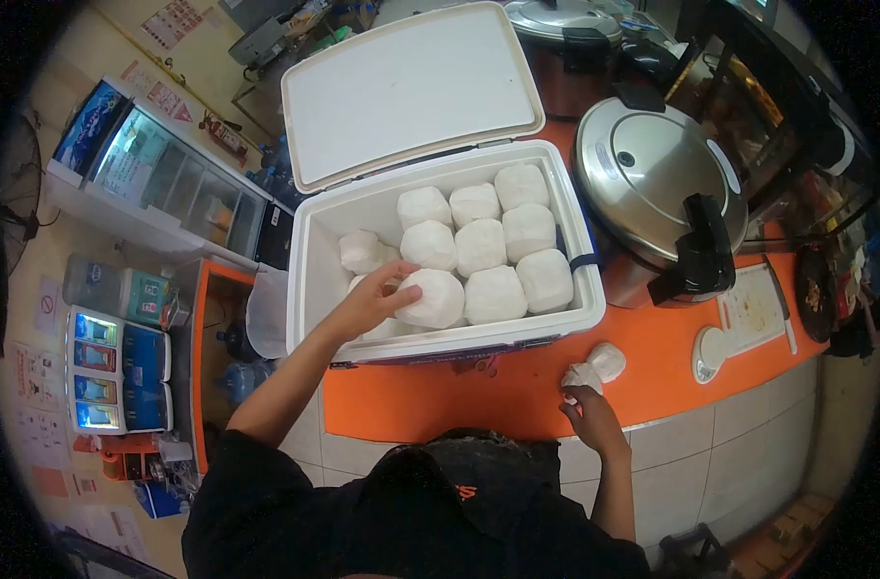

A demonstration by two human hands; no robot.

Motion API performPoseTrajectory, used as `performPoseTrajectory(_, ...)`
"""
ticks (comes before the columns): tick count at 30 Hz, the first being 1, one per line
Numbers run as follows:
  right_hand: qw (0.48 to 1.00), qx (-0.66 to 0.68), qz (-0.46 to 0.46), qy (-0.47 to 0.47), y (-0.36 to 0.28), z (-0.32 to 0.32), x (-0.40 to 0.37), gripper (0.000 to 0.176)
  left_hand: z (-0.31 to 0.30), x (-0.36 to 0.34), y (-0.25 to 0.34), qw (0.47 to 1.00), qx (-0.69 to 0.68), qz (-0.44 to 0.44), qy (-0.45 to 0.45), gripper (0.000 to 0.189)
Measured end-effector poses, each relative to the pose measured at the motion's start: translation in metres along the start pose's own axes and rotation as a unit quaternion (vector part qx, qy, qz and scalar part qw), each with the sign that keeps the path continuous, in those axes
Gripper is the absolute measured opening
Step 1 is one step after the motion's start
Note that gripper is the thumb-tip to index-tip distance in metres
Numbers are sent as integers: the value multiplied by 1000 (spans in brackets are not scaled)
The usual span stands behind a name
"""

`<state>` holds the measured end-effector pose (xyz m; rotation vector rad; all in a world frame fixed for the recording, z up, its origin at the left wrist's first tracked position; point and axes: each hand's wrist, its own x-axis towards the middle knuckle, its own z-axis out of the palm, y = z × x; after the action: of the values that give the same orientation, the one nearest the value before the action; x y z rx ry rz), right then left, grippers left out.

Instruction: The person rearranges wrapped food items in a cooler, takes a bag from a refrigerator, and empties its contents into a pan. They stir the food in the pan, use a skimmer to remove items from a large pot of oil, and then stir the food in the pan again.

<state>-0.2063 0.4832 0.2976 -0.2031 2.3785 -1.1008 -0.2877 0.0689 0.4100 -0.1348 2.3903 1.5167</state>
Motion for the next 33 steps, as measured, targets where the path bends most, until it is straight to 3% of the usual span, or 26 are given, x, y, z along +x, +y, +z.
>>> performPoseTrajectory(5, 999, -32, -4, -5, -2, -7, -7, 33, -1, -3, -14, 1000, -4, 10, 18, 45)
performPoseTrajectory(8, 998, -58, -11, -11, -26, -25, -7, 33, -19, -14, -13, 997, -75, 11, 11, 46)
performPoseTrajectory(9, 998, -68, -13, -13, -38, -33, -8, 33, -30, -24, -5, 996, -80, 3, 30, 39)
performPoseTrajectory(13, 989, -113, -90, -19, -105, -72, -8, 28, -67, -62, -4, 989, -34, 59, 132, 27)
performPoseTrajectory(17, 952, -140, -268, -40, -214, -87, 8, 20, -72, -98, -6, 968, -57, 92, 225, 18)
performPoseTrajectory(22, 829, -240, -502, -53, -303, -26, 87, 19, -82, -140, -42, 914, -77, 192, 348, 14)
performPoseTrajectory(27, 768, -386, -421, -290, -336, 47, 172, 20, -89, -191, -96, 900, -111, 156, 392, 11)
performPoseTrajectory(30, 687, -463, -447, -338, -354, 104, 203, 21, -90, -209, -139, 894, -89, 111, 425, 12)
performPoseTrajectory(32, 679, -436, -446, -387, -350, 148, 222, 25, -86, -208, -152, 894, -113, 113, 418, 14)
performPoseTrajectory(33, 650, -456, -466, -391, -339, 170, 236, 26, -83, -204, -158, 893, -126, 117, 416, 15)
